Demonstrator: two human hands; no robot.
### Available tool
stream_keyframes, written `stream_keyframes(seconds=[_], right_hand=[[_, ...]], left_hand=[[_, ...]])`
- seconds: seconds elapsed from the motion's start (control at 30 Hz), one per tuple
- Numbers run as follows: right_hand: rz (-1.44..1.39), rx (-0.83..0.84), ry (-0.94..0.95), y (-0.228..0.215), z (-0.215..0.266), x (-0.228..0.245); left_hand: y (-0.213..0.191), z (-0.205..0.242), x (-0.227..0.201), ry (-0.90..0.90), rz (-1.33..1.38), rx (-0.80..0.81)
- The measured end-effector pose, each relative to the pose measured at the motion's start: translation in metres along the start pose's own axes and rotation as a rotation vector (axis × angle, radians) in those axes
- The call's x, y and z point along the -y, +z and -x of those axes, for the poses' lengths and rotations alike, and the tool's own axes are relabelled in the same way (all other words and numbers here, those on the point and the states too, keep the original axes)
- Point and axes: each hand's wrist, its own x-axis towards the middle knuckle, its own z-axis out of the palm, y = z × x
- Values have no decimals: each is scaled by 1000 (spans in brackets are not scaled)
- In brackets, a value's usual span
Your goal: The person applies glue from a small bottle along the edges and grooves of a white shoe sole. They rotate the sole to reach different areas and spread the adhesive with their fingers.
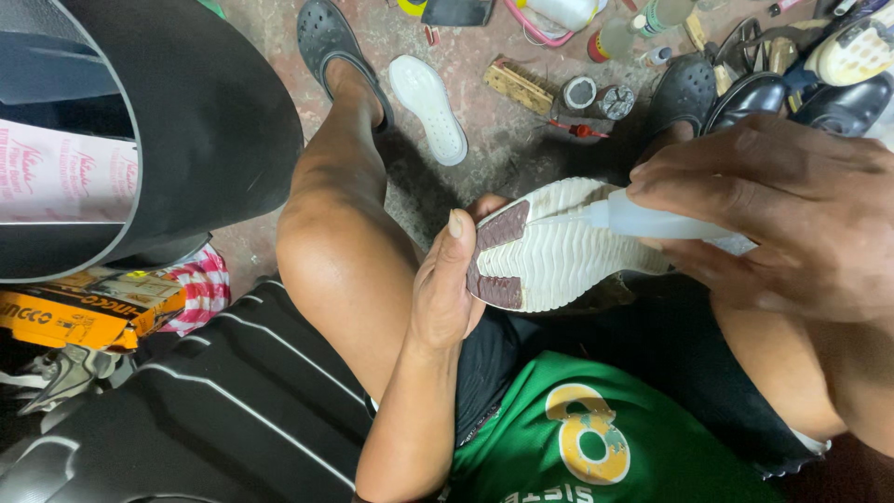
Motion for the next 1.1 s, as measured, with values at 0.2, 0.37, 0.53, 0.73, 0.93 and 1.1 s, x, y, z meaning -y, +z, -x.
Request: stream_keyframes(seconds=[0.2, 0.37, 0.53, 0.73, 0.93, 1.1], right_hand=[[8, 4, 15, 0, 0, 1], [4, -27, 7, 1, 0, 2], [-12, -28, -33, 0, 0, -1], [-44, -5, -79, -5, 4, -8], [-244, -153, 382, 1, 13, 20], [-648, -318, 429, 9, 6, -11]], left_hand=[[0, 0, 0, -5, -12, -19], [-1, 0, 0, -15, 3, -21], [-4, 0, 4, -24, 11, -35], [-9, -1, 11, -49, 75, -40], [-13, 0, 15, -36, 80, -23], [-15, -5, 18, 16, 109, 84]])
